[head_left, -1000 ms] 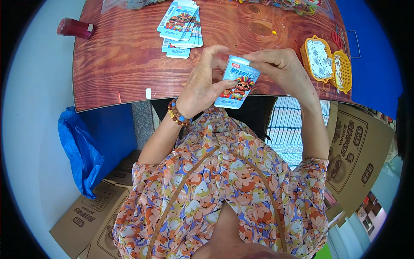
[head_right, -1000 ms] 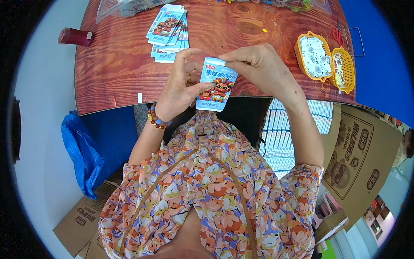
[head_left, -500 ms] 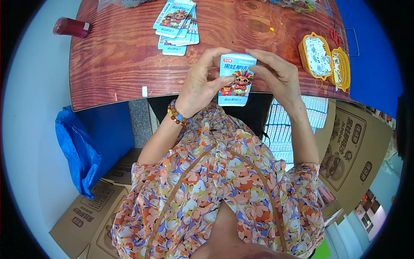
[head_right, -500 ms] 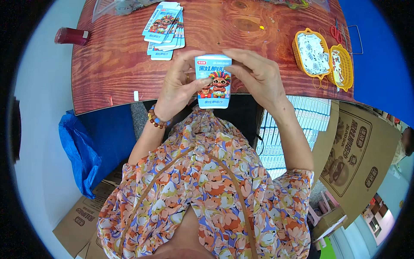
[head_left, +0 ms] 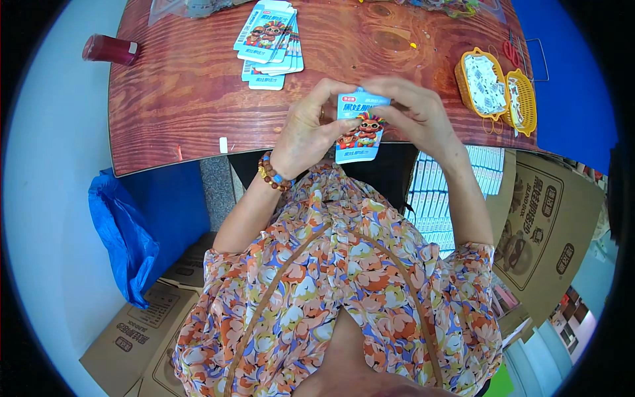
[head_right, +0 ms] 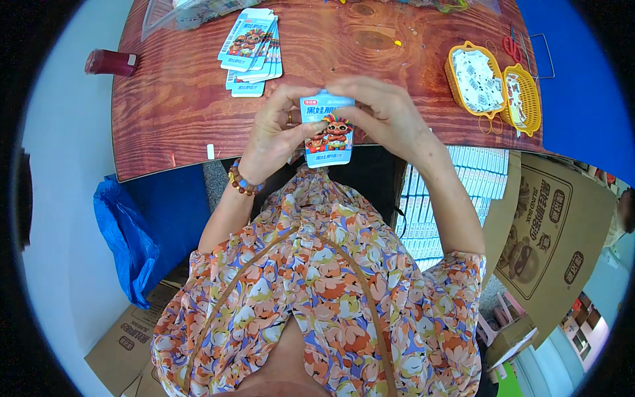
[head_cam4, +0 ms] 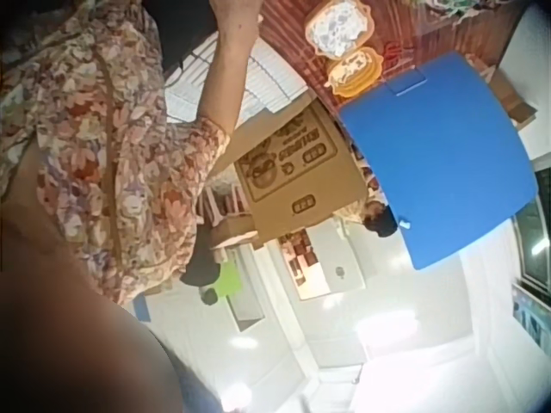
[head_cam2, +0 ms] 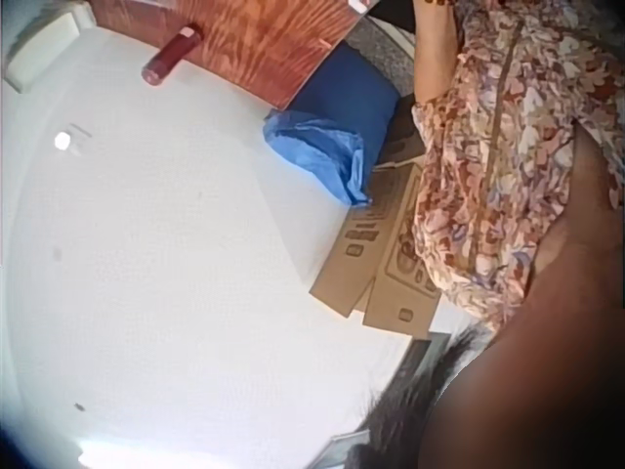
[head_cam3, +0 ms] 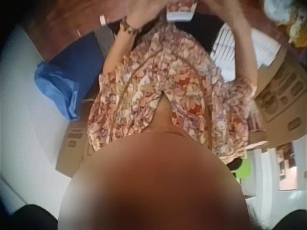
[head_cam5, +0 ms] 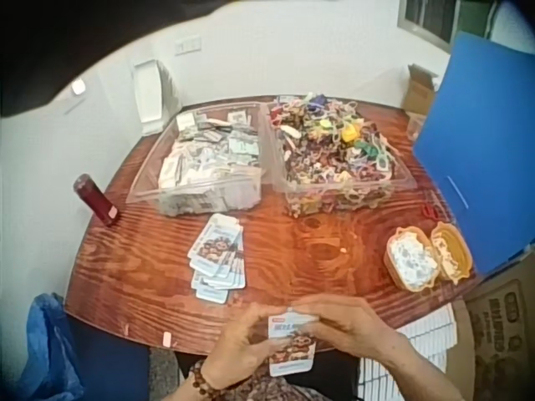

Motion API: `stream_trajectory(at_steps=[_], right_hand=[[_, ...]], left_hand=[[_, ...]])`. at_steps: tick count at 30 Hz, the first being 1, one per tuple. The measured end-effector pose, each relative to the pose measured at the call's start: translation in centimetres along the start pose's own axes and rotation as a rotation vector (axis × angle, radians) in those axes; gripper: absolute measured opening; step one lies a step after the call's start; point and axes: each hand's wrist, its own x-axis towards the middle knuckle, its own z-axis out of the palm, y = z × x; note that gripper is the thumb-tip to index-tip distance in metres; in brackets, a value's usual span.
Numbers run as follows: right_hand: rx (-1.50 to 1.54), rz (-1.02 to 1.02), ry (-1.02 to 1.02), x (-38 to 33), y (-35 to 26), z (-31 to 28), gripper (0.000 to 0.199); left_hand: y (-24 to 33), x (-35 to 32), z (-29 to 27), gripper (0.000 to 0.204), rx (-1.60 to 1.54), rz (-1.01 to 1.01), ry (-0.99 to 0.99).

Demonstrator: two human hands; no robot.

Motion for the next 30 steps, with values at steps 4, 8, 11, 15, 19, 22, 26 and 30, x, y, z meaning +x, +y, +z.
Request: stream_trajectory(at_steps=[4,8,11,15,19,22,26,30], right_hand=[[-0.143,-0.117,-0.093,0.1,2.1,0.2,0.026],[0.244,0.207,-0.012,1.7,2.3,0.1,0.027],[0.690,0.309,0.212,2.2,3.9,0.6,0.029],[1.260,0.395,0.229,3.0,5.9,5.1,0.020],[1.305,0.445,0.017,4.4,3.6,8.3,0.023],[1.189,0.559,-0.122,7.1,2.2,7.3,0.022],[-0.177,-0.188,0.068,15.6,1.0,2.6,0.021],[-0.993,-0.511,0.256,27.0,-0.1,-1.4,0.017]], left_hand=[[-0.5,0.3,-0.2,0.036,-0.107,-0.109,-0.048],[1.1,0.9,-1.7,0.053,-0.244,-0.038,0.011],[0.0,1.6,-3.0,0.064,-0.127,-0.046,0.197],[-1.3,1.3,-1.0,0.110,0.109,0.082,0.198],[-0.3,1.9,-2.5,0.115,0.278,0.250,0.343],[0.4,1.9,-4.6,0.091,0.180,0.216,0.352],[1.0,2.1,-7.1,0.091,0.090,0.104,0.430],[0.1,2.0,-7.7,0.090,0.133,0.103,0.476]])
